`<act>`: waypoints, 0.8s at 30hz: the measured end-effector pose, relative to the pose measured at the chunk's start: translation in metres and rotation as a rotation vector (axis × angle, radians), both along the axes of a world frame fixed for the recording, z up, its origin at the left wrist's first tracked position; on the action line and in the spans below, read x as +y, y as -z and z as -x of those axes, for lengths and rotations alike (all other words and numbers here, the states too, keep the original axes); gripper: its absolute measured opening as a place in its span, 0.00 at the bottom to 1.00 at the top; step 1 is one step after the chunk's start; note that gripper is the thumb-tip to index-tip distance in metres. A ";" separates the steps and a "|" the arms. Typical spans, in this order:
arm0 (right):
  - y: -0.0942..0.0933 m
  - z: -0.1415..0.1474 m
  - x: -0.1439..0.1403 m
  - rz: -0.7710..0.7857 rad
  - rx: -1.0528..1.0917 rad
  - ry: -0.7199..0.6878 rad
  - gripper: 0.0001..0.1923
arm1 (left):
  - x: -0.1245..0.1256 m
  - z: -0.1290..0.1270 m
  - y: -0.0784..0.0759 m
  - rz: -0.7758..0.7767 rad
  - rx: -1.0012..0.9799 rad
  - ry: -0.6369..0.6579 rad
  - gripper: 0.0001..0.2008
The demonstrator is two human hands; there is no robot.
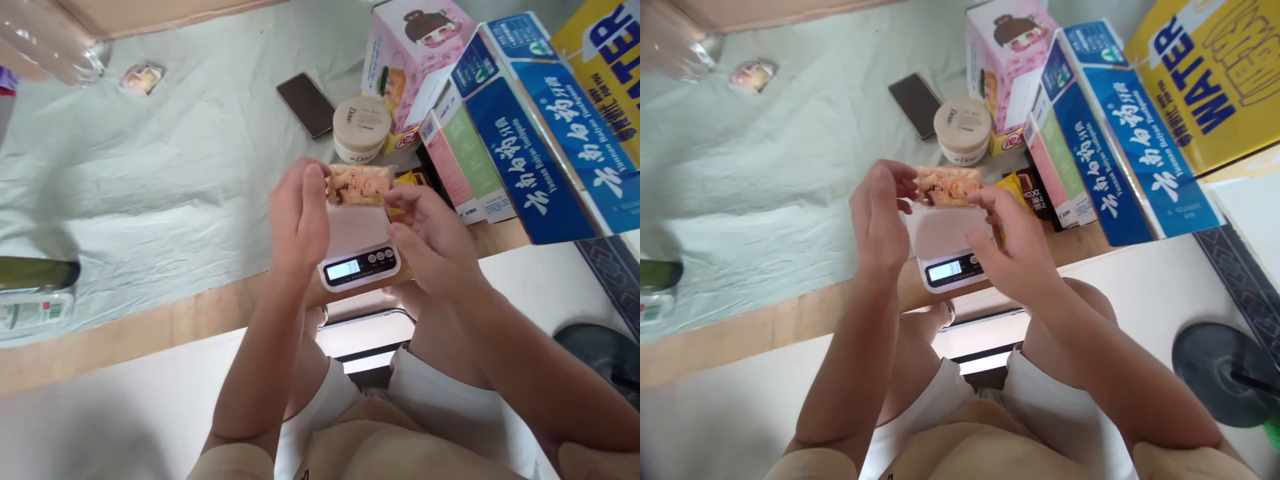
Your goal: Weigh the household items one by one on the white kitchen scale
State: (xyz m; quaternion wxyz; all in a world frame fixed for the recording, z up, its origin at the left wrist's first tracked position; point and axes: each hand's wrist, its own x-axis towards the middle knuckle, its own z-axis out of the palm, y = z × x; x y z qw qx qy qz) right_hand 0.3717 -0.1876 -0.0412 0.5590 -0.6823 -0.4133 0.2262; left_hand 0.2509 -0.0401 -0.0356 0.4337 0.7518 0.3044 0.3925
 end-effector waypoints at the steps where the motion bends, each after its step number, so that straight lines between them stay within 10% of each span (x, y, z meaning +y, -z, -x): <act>1: 0.000 0.001 0.009 0.022 0.000 0.038 0.14 | 0.002 0.008 0.002 0.045 0.012 -0.025 0.27; 6: 0.015 0.009 0.016 0.017 -0.086 0.181 0.09 | 0.008 0.043 0.020 0.157 0.063 -0.118 0.30; 15: 0.032 0.006 0.015 -0.258 -0.264 0.145 0.08 | 0.028 0.062 0.039 -0.136 -0.125 -0.211 0.26; 24: 0.028 0.006 0.025 -0.056 -0.238 0.053 0.13 | 0.027 0.064 0.045 -0.402 0.160 0.239 0.33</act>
